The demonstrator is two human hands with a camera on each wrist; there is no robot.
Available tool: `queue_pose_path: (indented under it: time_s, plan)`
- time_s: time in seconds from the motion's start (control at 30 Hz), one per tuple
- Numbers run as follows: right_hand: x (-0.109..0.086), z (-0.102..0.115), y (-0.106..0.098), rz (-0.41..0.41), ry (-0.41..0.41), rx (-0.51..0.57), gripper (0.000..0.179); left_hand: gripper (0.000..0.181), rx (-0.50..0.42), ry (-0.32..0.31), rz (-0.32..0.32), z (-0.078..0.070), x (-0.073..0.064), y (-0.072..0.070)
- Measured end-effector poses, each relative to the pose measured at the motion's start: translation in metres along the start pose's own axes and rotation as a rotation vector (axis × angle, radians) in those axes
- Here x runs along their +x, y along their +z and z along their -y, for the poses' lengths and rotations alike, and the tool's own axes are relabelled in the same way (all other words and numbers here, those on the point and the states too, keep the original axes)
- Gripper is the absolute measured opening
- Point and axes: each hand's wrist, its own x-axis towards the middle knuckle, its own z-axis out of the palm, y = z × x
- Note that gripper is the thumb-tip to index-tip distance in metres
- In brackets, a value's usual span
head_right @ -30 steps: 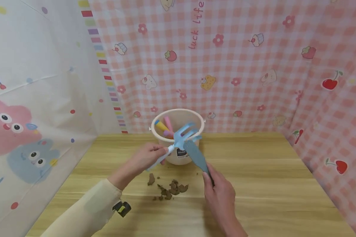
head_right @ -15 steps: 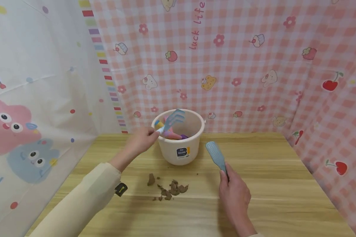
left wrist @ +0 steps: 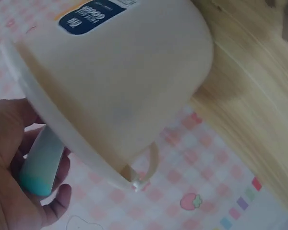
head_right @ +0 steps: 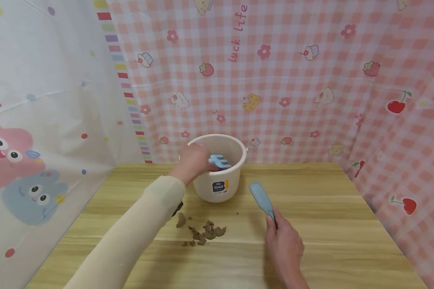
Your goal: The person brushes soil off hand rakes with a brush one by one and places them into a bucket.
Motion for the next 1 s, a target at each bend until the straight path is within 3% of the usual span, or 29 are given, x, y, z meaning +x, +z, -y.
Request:
queue_pose_path:
  time_s: [0.2, 0.4, 0.5, 0.6, 0.8, 1.0]
  plan:
    - [0.005, -0.005, -0.002, 0.064, 0.031, -0.025, 0.038, 0.021, 0.006, -0.001, -0.045, 0.006, -0.002, 0.004]
    - [0.01, -0.013, -0.003, 0.143, 0.081, -0.061, 0.042, 0.025, -0.052, 0.042, -0.098, 0.024, -0.023, 0.005]
    - [0.014, -0.019, -0.002, 0.181, 0.091, -0.085, 0.044, 0.022, -0.062, 0.064, -0.179, 0.043, -0.045, 0.011]
    - [0.017, -0.026, -0.001, 0.23, 0.091, -0.12, 0.046, 0.027, -0.093, 0.041, -0.246, 0.066, -0.075, 0.024]
    - [0.013, -0.038, 0.003, 0.346, 0.004, -0.249, 0.046, 0.035, -0.176, -0.089, -0.178, 0.106, -0.137, 0.07]
    - [0.008, -0.039, 0.011, 0.396, -0.024, -0.338, 0.051, 0.031, -0.185, -0.111, -0.203, 0.113, -0.178, 0.106]
